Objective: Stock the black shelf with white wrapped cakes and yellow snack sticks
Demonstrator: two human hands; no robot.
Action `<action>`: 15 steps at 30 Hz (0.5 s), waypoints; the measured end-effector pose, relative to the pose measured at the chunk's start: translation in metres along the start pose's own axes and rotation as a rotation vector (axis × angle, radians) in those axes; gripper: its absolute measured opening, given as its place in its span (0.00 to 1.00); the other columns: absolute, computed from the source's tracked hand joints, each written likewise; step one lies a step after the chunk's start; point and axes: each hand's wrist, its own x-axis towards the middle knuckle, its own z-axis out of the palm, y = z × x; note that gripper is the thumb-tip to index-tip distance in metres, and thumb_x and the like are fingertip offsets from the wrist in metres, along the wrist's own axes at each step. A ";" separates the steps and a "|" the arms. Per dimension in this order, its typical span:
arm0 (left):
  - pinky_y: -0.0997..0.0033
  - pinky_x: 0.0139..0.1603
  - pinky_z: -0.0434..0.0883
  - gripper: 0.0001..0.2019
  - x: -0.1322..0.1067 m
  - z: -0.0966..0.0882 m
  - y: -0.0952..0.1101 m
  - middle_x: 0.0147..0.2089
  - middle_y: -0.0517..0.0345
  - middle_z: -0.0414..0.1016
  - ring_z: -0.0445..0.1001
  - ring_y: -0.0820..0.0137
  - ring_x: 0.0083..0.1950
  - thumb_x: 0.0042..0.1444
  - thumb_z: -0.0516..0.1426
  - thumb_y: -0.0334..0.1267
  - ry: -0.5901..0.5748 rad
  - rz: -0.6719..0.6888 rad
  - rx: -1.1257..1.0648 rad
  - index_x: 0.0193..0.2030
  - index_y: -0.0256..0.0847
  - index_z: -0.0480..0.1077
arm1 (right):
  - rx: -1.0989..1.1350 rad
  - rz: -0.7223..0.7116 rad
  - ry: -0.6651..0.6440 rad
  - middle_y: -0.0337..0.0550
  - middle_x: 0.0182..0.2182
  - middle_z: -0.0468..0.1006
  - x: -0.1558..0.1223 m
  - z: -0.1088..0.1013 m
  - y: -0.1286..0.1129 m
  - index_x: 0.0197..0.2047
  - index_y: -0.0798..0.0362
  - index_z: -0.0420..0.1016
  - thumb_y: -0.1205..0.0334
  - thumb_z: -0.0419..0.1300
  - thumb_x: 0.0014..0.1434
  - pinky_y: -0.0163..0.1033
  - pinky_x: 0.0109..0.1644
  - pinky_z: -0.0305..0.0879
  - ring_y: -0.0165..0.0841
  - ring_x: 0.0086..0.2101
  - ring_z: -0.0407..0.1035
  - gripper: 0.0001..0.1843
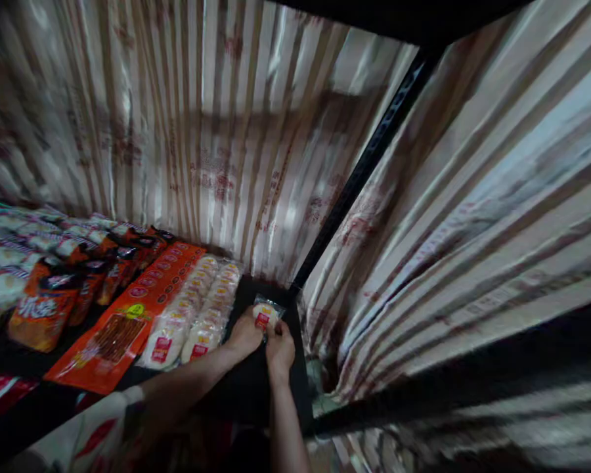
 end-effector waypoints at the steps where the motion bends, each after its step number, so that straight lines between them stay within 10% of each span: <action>1: 0.71 0.56 0.65 0.20 0.004 0.001 0.001 0.55 0.40 0.69 0.69 0.63 0.56 0.55 0.52 0.32 0.010 -0.001 0.014 0.55 0.29 0.62 | -0.008 -0.003 -0.007 0.53 0.41 0.79 0.003 0.001 -0.002 0.47 0.59 0.72 0.52 0.51 0.54 0.39 0.42 0.64 0.40 0.40 0.72 0.24; 15: 0.65 0.65 0.55 0.21 0.065 0.023 -0.002 0.60 0.42 0.65 0.61 0.63 0.63 0.62 0.40 0.33 0.099 0.083 0.275 0.57 0.28 0.64 | -0.121 -0.023 -0.044 0.44 0.38 0.80 0.058 0.026 -0.034 0.45 0.52 0.74 0.57 0.52 0.56 0.35 0.38 0.65 0.36 0.38 0.73 0.17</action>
